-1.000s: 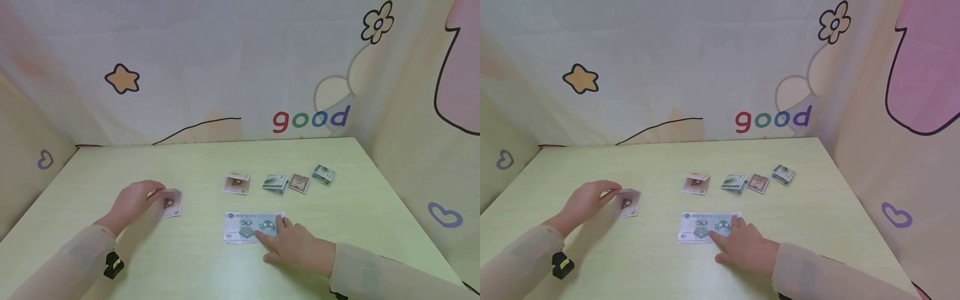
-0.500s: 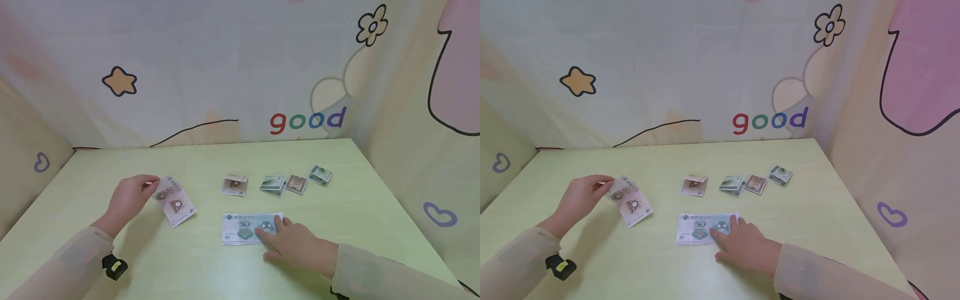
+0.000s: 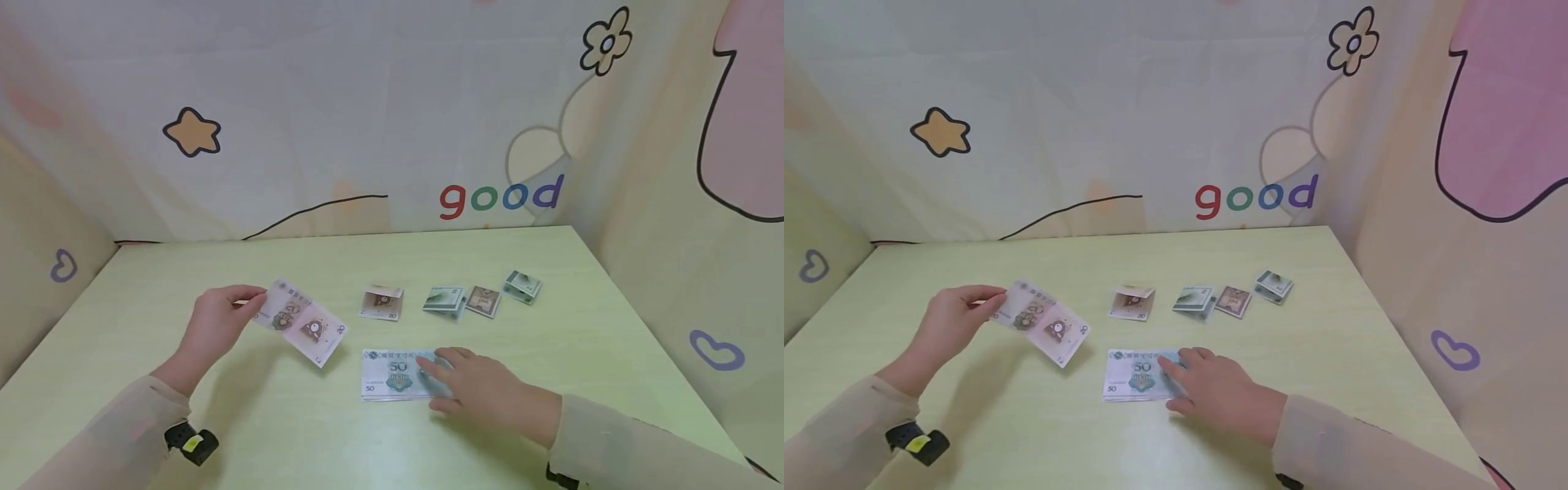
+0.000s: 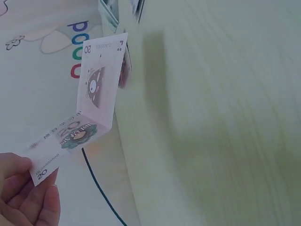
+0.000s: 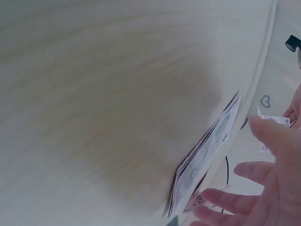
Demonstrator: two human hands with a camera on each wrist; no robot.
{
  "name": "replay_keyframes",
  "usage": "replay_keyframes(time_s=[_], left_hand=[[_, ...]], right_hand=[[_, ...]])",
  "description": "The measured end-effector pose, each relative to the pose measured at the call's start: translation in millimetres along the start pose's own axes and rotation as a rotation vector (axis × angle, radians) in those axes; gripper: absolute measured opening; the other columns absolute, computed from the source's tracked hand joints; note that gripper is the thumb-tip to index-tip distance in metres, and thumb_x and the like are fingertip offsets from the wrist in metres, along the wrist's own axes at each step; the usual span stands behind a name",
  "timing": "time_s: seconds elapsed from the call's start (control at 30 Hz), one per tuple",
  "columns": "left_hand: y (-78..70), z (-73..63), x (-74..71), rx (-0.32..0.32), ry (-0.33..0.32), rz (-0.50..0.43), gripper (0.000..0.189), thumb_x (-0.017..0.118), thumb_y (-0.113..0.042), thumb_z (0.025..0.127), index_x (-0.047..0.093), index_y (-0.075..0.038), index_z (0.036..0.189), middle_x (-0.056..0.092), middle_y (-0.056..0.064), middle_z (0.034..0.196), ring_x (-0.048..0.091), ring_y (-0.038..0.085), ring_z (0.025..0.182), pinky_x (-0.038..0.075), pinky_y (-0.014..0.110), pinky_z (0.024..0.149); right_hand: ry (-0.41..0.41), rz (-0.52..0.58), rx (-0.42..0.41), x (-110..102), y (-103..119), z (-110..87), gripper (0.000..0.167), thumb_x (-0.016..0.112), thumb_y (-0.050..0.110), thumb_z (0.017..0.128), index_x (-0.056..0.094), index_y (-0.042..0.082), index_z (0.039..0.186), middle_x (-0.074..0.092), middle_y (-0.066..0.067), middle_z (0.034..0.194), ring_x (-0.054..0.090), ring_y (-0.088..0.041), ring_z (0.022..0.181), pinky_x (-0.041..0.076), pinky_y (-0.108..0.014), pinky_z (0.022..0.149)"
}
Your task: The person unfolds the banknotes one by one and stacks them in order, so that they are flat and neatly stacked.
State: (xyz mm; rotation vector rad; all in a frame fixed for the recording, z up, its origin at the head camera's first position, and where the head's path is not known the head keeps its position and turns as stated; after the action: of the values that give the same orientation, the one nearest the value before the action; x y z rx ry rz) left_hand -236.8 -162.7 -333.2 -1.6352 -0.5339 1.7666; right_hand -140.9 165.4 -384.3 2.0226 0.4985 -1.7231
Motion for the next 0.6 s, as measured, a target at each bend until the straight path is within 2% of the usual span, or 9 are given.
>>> replay_keyframes(time_s=[0.07,0.17,0.27,0.37,0.47,0.6], left_hand=[[-3.1,-1.3,1.9,-0.023,0.015,-0.044,0.031,0.056,-0.018,0.094,0.063,0.004,0.115,0.063,0.021,0.108,0.055,0.024,0.073,0.034,0.024,0.047],[-9.9,-4.2,6.8,-0.03,0.034,-0.098,0.032,0.056,-0.018,0.094,0.063,0.005,0.115,0.063,0.021,0.109,0.06,0.024,0.083,0.048,0.027,0.06],[-14.1,-6.9,14.5,-0.043,0.054,-0.158,0.032,0.057,-0.018,0.094,0.063,0.006,0.114,0.063,0.02,0.109,0.062,0.023,0.085,0.052,0.03,0.071],[-16.9,-9.2,23.2,-0.061,0.065,-0.22,0.031,0.058,-0.017,0.093,0.063,0.006,0.113,0.063,0.02,0.109,0.062,0.021,0.084,0.053,0.026,0.07],[-20.1,-10.0,31.8,-0.078,0.067,-0.259,0.029,0.058,-0.016,0.093,0.064,0.006,0.111,0.064,0.019,0.108,0.062,0.02,0.083,0.053,0.024,0.069],[-23.9,-10.9,42.8,-0.111,0.076,-0.304,0.027,0.058,-0.014,0.092,0.064,0.006,0.11,0.064,0.018,0.106,0.062,0.02,0.083,0.053,0.025,0.069]], right_hand=[[-0.004,0.098,0.016,-1,-1,1.9,0.06,0.055,0.044,0.091,0.042,0.013,0.141,0.045,-0.014,0.135,0.045,-0.031,0.122,0.043,-0.046,0.092],[-0.026,0.242,0.053,-5,-3,5.9,0.056,0.058,0.039,0.091,0.045,0.012,0.138,0.045,-0.013,0.137,0.043,-0.03,0.124,0.039,-0.048,0.096],[-0.053,0.36,0.081,-7,-6,11.0,0.05,0.06,0.033,0.091,0.051,0.008,0.133,0.046,-0.013,0.136,0.042,-0.031,0.125,0.036,-0.048,0.099],[-0.098,0.49,0.085,-9,-8,13.7,0.043,0.062,0.027,0.09,0.056,0.004,0.126,0.051,-0.012,0.131,0.045,-0.03,0.123,0.035,-0.048,0.1],[-0.132,0.616,0.085,-9,-10,13.7,0.038,0.062,0.026,0.09,0.059,0.004,0.121,0.056,-0.011,0.125,0.051,-0.028,0.116,0.04,-0.047,0.095],[-0.157,0.709,0.087,-8,-11,13.0,0.034,0.063,0.025,0.09,0.061,0.006,0.118,0.06,-0.008,0.119,0.055,-0.028,0.109,0.047,-0.044,0.086]])
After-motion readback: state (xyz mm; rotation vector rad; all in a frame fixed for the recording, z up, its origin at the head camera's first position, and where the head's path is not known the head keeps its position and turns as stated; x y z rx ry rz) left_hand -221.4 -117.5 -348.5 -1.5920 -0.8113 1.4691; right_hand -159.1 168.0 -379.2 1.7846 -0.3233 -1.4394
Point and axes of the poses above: each hand's wrist, its own z-axis towards the middle knuckle, its own x-axis out of the palm, y = z × x, the point moved 4 cm from there along z, towards the middle knuckle
